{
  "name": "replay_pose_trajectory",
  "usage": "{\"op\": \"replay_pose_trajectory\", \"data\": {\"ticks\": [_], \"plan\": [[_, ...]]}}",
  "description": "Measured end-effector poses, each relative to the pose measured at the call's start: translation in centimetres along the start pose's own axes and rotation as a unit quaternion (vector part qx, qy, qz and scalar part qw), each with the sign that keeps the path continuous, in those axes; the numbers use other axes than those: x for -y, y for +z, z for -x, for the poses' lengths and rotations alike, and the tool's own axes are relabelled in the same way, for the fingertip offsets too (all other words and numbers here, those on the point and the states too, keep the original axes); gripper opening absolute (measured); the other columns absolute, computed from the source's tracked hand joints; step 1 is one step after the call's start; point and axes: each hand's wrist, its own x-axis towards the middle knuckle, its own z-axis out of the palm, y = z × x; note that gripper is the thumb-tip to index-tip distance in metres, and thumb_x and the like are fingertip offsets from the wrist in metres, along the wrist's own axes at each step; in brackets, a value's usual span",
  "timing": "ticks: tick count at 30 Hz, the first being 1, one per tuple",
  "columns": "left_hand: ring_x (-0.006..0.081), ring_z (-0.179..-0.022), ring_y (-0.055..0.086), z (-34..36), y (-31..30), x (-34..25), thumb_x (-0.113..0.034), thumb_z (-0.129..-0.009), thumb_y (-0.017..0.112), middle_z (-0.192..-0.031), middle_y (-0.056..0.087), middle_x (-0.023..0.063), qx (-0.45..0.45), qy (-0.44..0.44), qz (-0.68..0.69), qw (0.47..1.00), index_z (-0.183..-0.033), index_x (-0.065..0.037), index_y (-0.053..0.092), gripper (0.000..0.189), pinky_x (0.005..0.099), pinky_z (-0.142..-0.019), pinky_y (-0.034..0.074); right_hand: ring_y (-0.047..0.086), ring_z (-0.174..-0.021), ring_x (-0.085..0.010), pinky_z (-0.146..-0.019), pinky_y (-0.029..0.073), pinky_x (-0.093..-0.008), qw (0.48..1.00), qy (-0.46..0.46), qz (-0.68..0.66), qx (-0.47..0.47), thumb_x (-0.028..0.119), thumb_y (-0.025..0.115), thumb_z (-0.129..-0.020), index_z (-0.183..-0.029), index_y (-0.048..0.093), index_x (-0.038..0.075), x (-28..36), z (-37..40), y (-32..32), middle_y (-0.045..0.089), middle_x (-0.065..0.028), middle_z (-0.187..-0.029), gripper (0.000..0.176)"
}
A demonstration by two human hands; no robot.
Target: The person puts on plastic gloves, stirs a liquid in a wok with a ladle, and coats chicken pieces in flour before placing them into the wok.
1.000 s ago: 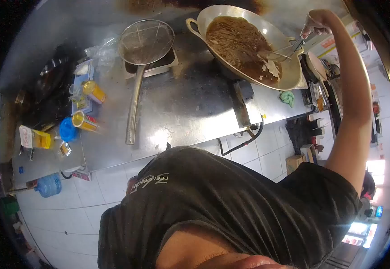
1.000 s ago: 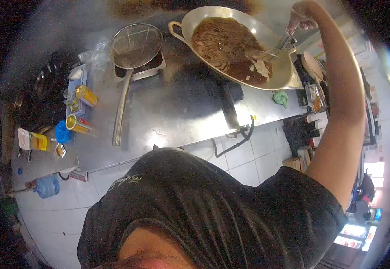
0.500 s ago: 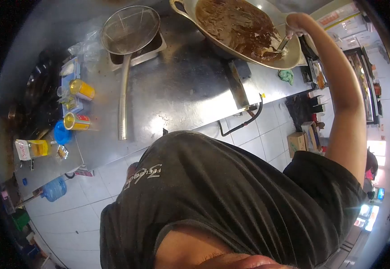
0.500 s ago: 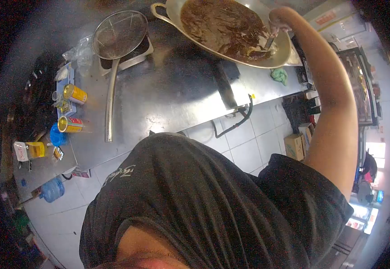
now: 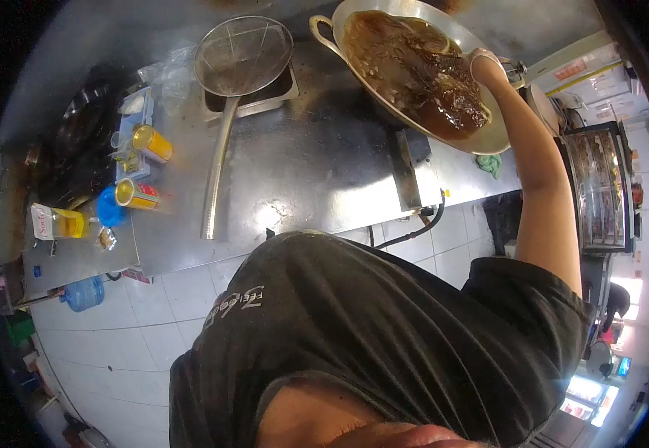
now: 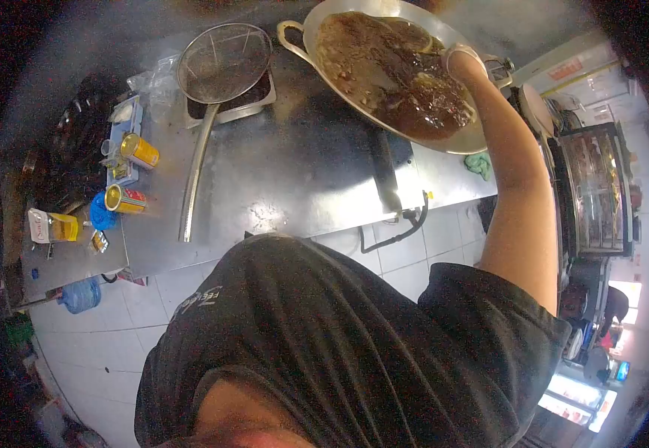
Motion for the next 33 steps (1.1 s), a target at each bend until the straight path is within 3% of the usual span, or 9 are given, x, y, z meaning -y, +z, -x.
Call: {"op": "replay_pose_trajectory", "data": {"ticks": [5, 10, 13, 17, 21, 23, 26, 29, 33], "plan": [[0.0381, -0.104, 0.065, 0.0, 0.5, -0.3, -0.027, -0.091, 0.058, -0.107, 0.070, 0.0176, -0.005, -0.006, 0.008, 1.000, -0.117, -0.012, 0.068, 0.032, 0.0504, -0.088, 0.051, 0.067, -0.111, -0.0402, -0.093, 0.052, -0.0477, 0.960, 0.115, -0.241, -0.078, 0.031, 0.052, -0.099, -0.108, 0.073, -0.002, 3.0, 0.6, -3.8, 0.069, -0.0272, -0.113, 0.040], [0.0381, -0.103, 0.065, -0.8, 0.6, -0.4, -0.027, -0.091, 0.058, -0.107, 0.070, 0.0176, -0.017, -0.005, 0.017, 1.000, -0.117, -0.012, 0.069, 0.031, 0.0506, -0.087, 0.051, 0.067, -0.110, -0.0399, -0.094, 0.053, -0.0458, 0.932, 0.204, -0.286, -0.093, 0.031, 0.055, -0.097, -0.110, 0.074, 0.001, 3.8, 1.0, -7.5, 0.069, -0.0269, -0.115, 0.037], [0.0382, -0.102, 0.065, -1.0, 0.5, 0.3, -0.028, -0.091, 0.058, -0.106, 0.070, 0.0176, -0.026, -0.004, 0.024, 0.999, -0.116, -0.012, 0.069, 0.031, 0.0507, -0.087, 0.051, 0.067, -0.107, -0.0395, -0.095, 0.052, -0.0465, 0.979, 0.125, -0.125, -0.103, 0.034, 0.054, -0.098, -0.108, 0.076, 0.009, 4.0, 1.6, -10.8, 0.071, -0.0220, -0.110, 0.035], [0.0382, -0.102, 0.065, -1.0, -0.3, 2.3, -0.028, -0.092, 0.057, -0.106, 0.070, 0.0177, -0.036, 0.003, 0.028, 0.999, -0.116, -0.012, 0.069, 0.031, 0.0508, -0.086, 0.051, 0.064, -0.119, -0.0344, -0.100, 0.049, -0.0427, 0.922, 0.123, -0.314, -0.189, 0.044, 0.056, -0.099, -0.123, 0.071, 0.011, 7.8, 2.6, -18.8, 0.069, -0.0183, -0.121, 0.043], [0.0383, -0.101, 0.065, 0.1, -0.8, 6.1, -0.028, -0.092, 0.057, -0.105, 0.070, 0.0177, -0.039, 0.011, 0.019, 0.999, -0.116, -0.012, 0.069, 0.031, 0.0510, -0.086, 0.051, 0.066, -0.112, -0.0350, -0.096, 0.051, -0.0428, 0.894, 0.056, -0.291, -0.337, 0.038, 0.054, -0.102, -0.133, 0.062, 0.012, 16.4, 0.9, -25.7, 0.072, -0.0161, -0.117, 0.041], [0.0383, -0.101, 0.066, 0.5, -1.4, 8.3, -0.028, -0.092, 0.057, -0.105, 0.070, 0.0177, -0.033, 0.018, 0.010, 0.999, -0.116, -0.012, 0.069, 0.031, 0.0510, -0.085, 0.051, 0.069, -0.089, -0.0242, -0.084, 0.056, -0.0384, 0.776, 0.076, -0.497, -0.381, 0.018, 0.072, -0.087, -0.109, 0.073, 0.007, 23.9, 0.9, -28.9, 0.075, -0.0119, -0.104, 0.025], [0.0383, -0.100, 0.066, 0.7, -2.6, 11.6, -0.028, -0.092, 0.057, -0.105, 0.070, 0.0177, -0.014, 0.028, -0.009, 0.999, -0.116, -0.012, 0.069, 0.031, 0.0511, -0.085, 0.052, 0.069, -0.105, -0.0399, -0.090, 0.054, -0.0504, 0.884, 0.075, -0.424, -0.182, 0.029, 0.056, -0.098, -0.125, 0.059, 0.000, 32.8, -0.1, -29.5, 0.070, -0.0261, -0.110, 0.040], [0.0384, -0.100, 0.066, 1.3, -3.2, 14.3, -0.029, -0.092, 0.057, -0.104, 0.070, 0.0177, 0.009, 0.029, -0.029, 0.999, -0.115, -0.012, 0.069, 0.031, 0.0512, -0.084, 0.052, 0.066, -0.114, -0.0402, -0.096, 0.054, -0.0477, 0.866, 0.096, -0.487, -0.054, 0.012, 0.061, -0.088, -0.131, 0.047, -0.001, 42.4, 0.1, -27.4, 0.067, -0.0273, -0.120, 0.047], [0.0384, -0.099, 0.066, 2.4, -4.1, 16.0, -0.029, -0.092, 0.057, -0.104, 0.070, 0.0178, 0.027, 0.031, -0.048, 0.998, -0.115, -0.013, 0.069, 0.031, 0.0513, -0.084, 0.052, 0.064, -0.117, -0.0445, -0.098, 0.052, -0.0501, 0.825, 0.125, -0.551, -0.020, 0.012, 0.052, -0.094, -0.135, 0.046, 0.001, 51.2, 0.9, -21.6, 0.064, -0.0294, -0.125, 0.043]]}}
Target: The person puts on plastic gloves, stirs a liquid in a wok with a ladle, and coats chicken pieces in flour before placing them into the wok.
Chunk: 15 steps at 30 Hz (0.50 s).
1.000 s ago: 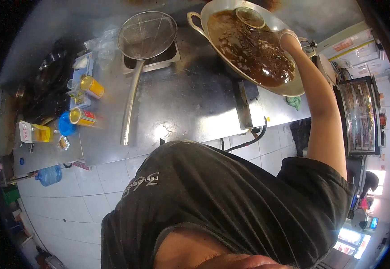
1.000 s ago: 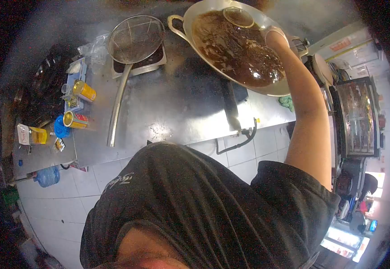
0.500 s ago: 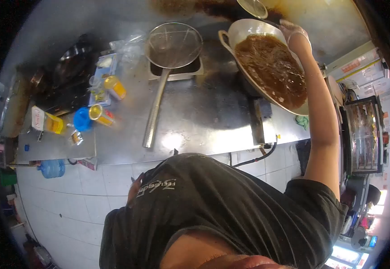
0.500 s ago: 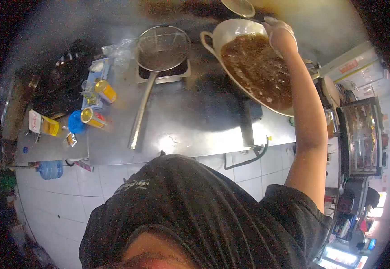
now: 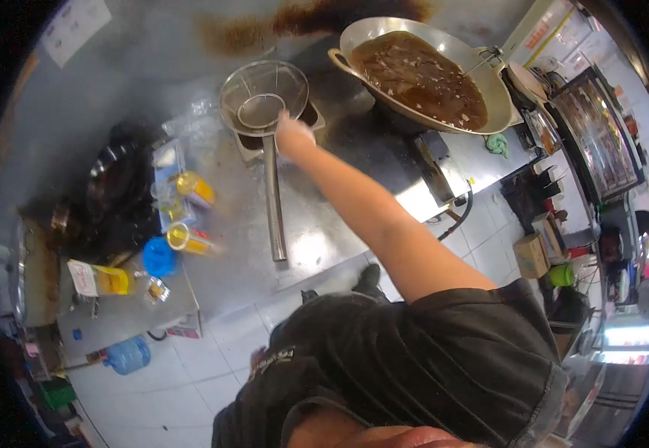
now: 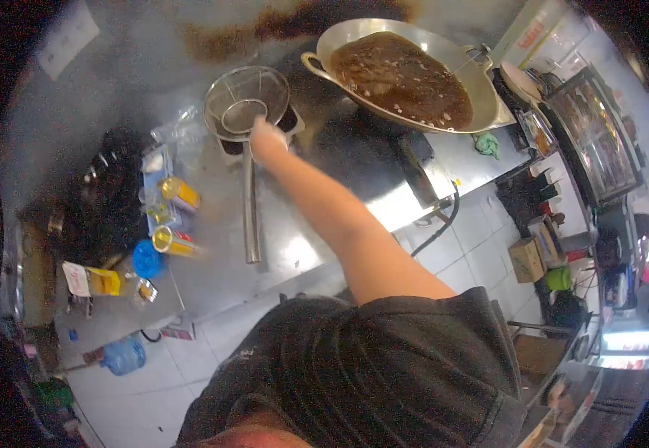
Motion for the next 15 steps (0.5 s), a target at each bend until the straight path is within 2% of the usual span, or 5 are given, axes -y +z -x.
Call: {"op": "replay_pose_trajectory", "data": {"ticks": [3, 6, 11, 12, 15], "plan": [[0.0384, -0.099, 0.066, 1.0, -0.1, 0.5, -0.029, -0.092, 0.057, -0.103, 0.070, 0.0178, 0.016, -0.005, -0.008, 1.000, -0.115, -0.013, 0.069, 0.030, 0.0514, -0.083, 0.052, 0.054, -0.130, -0.0461, -0.106, 0.047, -0.0509, 0.997, -0.033, -0.047, 0.048, 0.026, 0.058, -0.097, -0.150, 0.037, 0.008, -1.2, 0.0, 2.5, 0.056, -0.0325, -0.136, 0.061], [0.0385, -0.098, 0.066, 2.5, 0.6, 2.1, -0.029, -0.092, 0.057, -0.103, 0.070, 0.0178, 0.021, -0.013, -0.010, 1.000, -0.115, -0.013, 0.069, 0.030, 0.0515, -0.083, 0.052, 0.045, -0.138, -0.0467, -0.113, 0.040, -0.0500, 0.989, 0.000, -0.011, 0.149, 0.047, 0.064, -0.094, -0.160, 0.027, 0.018, 0.9, 4.2, -3.1, 0.044, -0.0327, -0.149, 0.081], [0.0385, -0.098, 0.066, 1.4, 0.3, 1.3, -0.029, -0.092, 0.056, -0.102, 0.070, 0.0178, 0.037, 0.012, -0.043, 0.998, -0.114, -0.013, 0.069, 0.030, 0.0517, -0.082, 0.053, 0.027, -0.150, -0.0425, -0.121, 0.030, -0.0464, 0.992, -0.078, -0.088, 0.047, 0.069, 0.066, -0.084, -0.162, 0.023, 0.023, -6.0, 11.7, -6.9, 0.021, -0.0280, -0.163, 0.100], [0.0385, -0.098, 0.066, 0.5, 0.0, 0.5, -0.029, -0.092, 0.056, -0.102, 0.070, 0.0178, 0.045, 0.027, -0.062, 0.997, -0.114, -0.013, 0.069, 0.030, 0.0517, -0.082, 0.053, 0.016, -0.152, -0.0465, -0.122, 0.027, -0.0526, 0.984, -0.065, -0.161, 0.046, 0.082, 0.068, -0.071, -0.163, 0.018, 0.020, -9.2, 13.6, -6.5, 0.017, -0.0300, -0.164, 0.122], [0.0386, -0.097, 0.067, -2.9, -1.4, -3.3, -0.030, -0.092, 0.056, -0.102, 0.070, 0.0179, 0.079, 0.093, -0.141, 0.983, -0.114, -0.013, 0.069, 0.030, 0.0518, -0.081, 0.053, 0.001, -0.154, -0.0446, -0.115, 0.033, -0.0625, 0.936, -0.001, -0.339, 0.098, 0.069, 0.075, -0.075, -0.162, -0.007, 0.023, -17.8, 23.2, -7.0, -0.001, -0.0282, -0.166, 0.128]]}}
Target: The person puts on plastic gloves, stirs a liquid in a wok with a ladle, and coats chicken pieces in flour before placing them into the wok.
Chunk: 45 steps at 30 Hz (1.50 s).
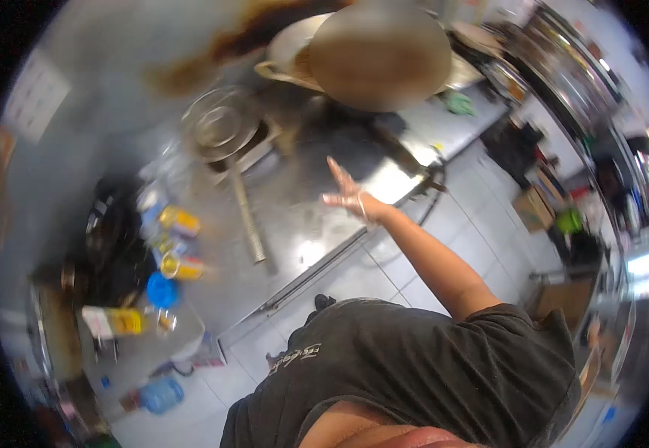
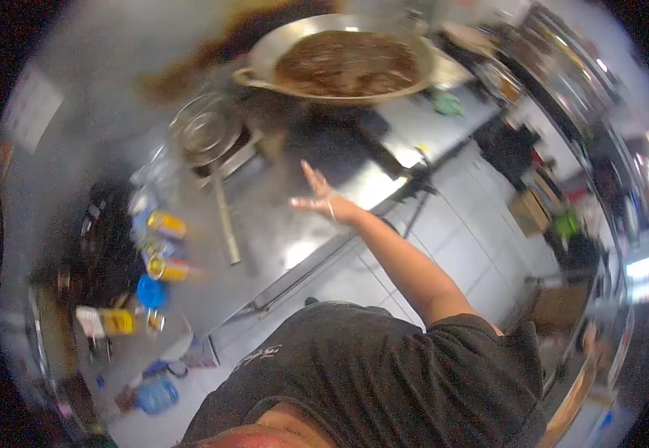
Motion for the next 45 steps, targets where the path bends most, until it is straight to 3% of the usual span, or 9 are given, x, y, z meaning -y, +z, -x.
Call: {"op": "replay_pose_trajectory", "data": {"ticks": [5, 10, 13, 20, 33, 36, 39, 41, 45], "plan": [[0.0386, -0.096, 0.067, -6.8, -4.7, -10.5, -0.030, -0.093, 0.056, -0.101, 0.070, 0.0179, 0.057, 0.161, -0.203, 0.964, -0.114, -0.013, 0.069, 0.030, 0.0520, -0.080, 0.053, 0.042, -0.140, -0.0451, -0.097, 0.050, -0.0678, 0.877, 0.148, -0.455, -0.044, 0.025, 0.082, -0.086, -0.156, -0.025, 0.038, -6.0, 22.1, -4.7, -0.006, -0.0241, -0.167, 0.128], [0.0382, -0.094, 0.067, -13.1, -4.0, -28.0, -0.029, -0.093, 0.055, -0.100, 0.070, 0.0174, 0.102, 0.347, -0.401, 0.842, -0.112, -0.013, 0.069, 0.029, 0.0517, -0.079, 0.053, 0.066, -0.100, -0.0236, -0.087, 0.055, -0.0415, 0.829, 0.131, -0.487, -0.241, 0.040, 0.068, -0.097, -0.153, 0.044, 0.021, -13.2, 41.3, -7.8, 0.060, -0.0085, -0.137, 0.064], [0.0360, -0.090, 0.067, -15.3, -0.4, -38.8, -0.028, -0.095, 0.054, -0.099, 0.070, 0.0162, 0.121, 0.406, -0.454, 0.784, -0.112, -0.011, 0.068, 0.027, 0.0497, -0.077, 0.053, 0.065, -0.103, -0.0240, -0.091, 0.052, -0.0408, 0.771, 0.109, -0.547, -0.306, 0.056, 0.059, -0.098, -0.144, 0.055, 0.012, -17.8, 51.9, -10.2, 0.059, -0.0092, -0.138, 0.064], [0.0241, -0.079, 0.065, -14.2, 15.0, -66.0, -0.026, -0.098, 0.059, -0.100, 0.067, 0.0121, 0.303, 0.267, 0.024, 0.914, -0.121, -0.004, 0.061, 0.032, 0.0379, -0.065, 0.054, 0.062, -0.105, -0.0281, -0.092, 0.052, -0.0423, 0.611, 0.095, -0.480, -0.623, 0.053, 0.060, -0.098, -0.136, 0.061, 0.010, -21.8, 76.0, -11.2, 0.062, -0.0134, -0.129, 0.057], [0.0181, -0.078, 0.064, 19.0, 46.2, -105.9, -0.040, -0.099, 0.063, -0.100, 0.066, 0.0096, 0.519, 0.443, -0.132, 0.719, -0.126, -0.004, 0.059, 0.045, 0.0331, -0.069, 0.055, 0.058, -0.065, -0.0146, -0.060, 0.052, -0.0317, -0.088, 0.236, -0.078, -0.964, 0.027, 0.068, -0.098, -0.119, 0.066, 0.008, -22.0, 107.3, 6.6, 0.065, -0.0064, -0.089, 0.028], [0.0167, -0.078, 0.063, 29.2, 53.6, -112.6, -0.042, -0.098, 0.065, -0.098, 0.065, 0.0089, 0.579, 0.465, -0.140, 0.655, -0.125, -0.005, 0.059, 0.046, 0.0323, -0.068, 0.054, 0.060, -0.068, -0.0210, -0.065, 0.051, -0.0384, -0.133, 0.354, 0.030, -0.925, 0.039, 0.066, -0.098, -0.114, 0.070, 0.003, -21.9, 114.9, 8.1, 0.067, -0.0091, -0.089, 0.039], [0.0164, -0.077, 0.063, 38.2, 61.7, -118.4, -0.045, -0.097, 0.065, -0.099, 0.065, 0.0085, 0.625, 0.460, -0.154, 0.612, -0.123, -0.006, 0.059, 0.047, 0.0313, -0.066, 0.053, 0.063, -0.078, -0.0192, -0.071, 0.053, -0.0354, -0.131, 0.393, -0.261, -0.872, 0.046, 0.062, -0.099, -0.127, 0.064, 0.001, -21.2, 121.1, 6.5, 0.070, -0.0097, -0.099, 0.053], [0.0135, -0.074, 0.063, 44.1, 65.3, -121.1, -0.048, -0.098, 0.063, -0.096, 0.065, 0.0080, 0.625, 0.469, -0.155, 0.604, -0.122, -0.006, 0.059, 0.048, 0.0296, -0.059, 0.051, 0.065, -0.101, -0.0254, -0.084, 0.053, -0.0402, -0.044, 0.468, -0.181, -0.864, 0.060, 0.056, -0.098, -0.133, 0.060, -0.004, -25.6, 125.9, 9.9, 0.070, -0.0149, -0.113, 0.073], [0.0251, -0.095, 0.065, 48.9, 75.5, -125.0, -0.056, -0.093, 0.064, -0.108, 0.068, 0.0134, 0.591, 0.667, -0.185, 0.415, -0.127, 0.000, 0.060, 0.066, 0.0373, -0.084, 0.052, 0.064, -0.111, -0.0422, -0.096, 0.048, -0.0466, -0.091, 0.657, -0.051, -0.747, 0.075, 0.050, -0.090, -0.116, 0.067, -0.009, -25.5, 125.8, 6.3, 0.067, -0.0294, -0.118, 0.090]]}}
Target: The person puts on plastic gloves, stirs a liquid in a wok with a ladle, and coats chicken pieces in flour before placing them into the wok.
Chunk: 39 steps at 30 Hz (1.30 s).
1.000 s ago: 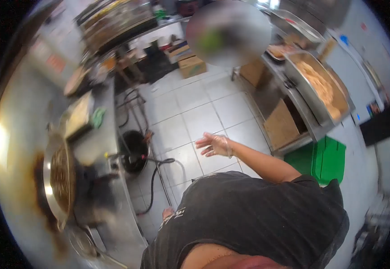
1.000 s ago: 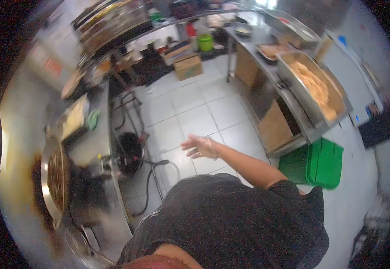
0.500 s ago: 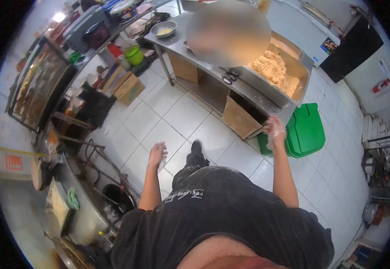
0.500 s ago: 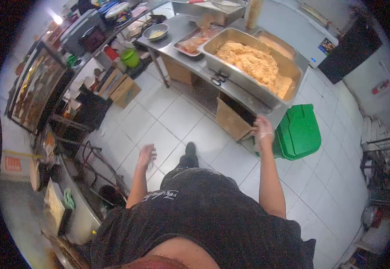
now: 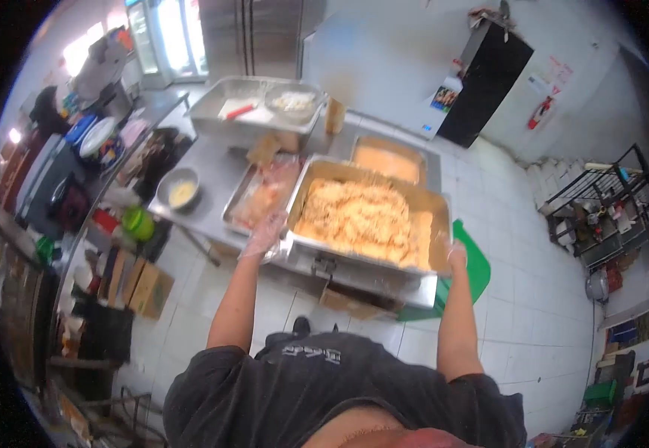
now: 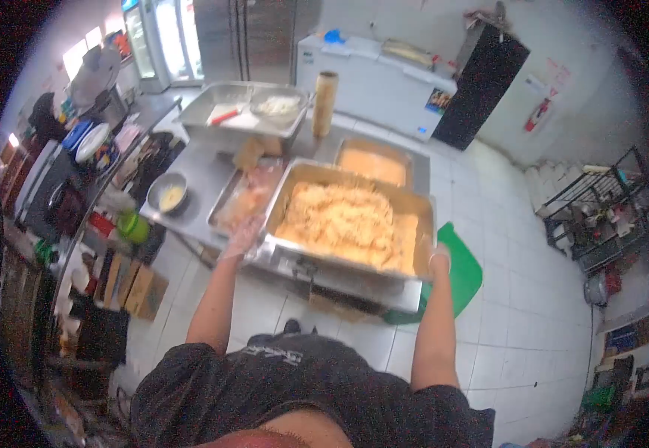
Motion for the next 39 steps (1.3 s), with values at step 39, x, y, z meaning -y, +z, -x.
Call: {"op": "replay_pose_trajectory", "data": {"ticks": [39], "plan": [[0.0204, -0.074, 0.065, -13.6, 25.1, -18.3, -0.033, -0.099, 0.062, -0.084, 0.068, 0.0123, 0.687, 0.145, -0.189, 0.687, -0.107, 0.005, 0.068, 0.040, 0.0366, -0.068, 0.052, 0.069, -0.075, -0.0269, -0.071, 0.054, -0.0386, 0.627, 0.659, -0.229, -0.348, 0.047, 0.086, -0.078, -0.117, 0.067, -0.006, 19.3, 54.1, -3.2, 0.073, -0.0175, -0.093, 0.068]]}}
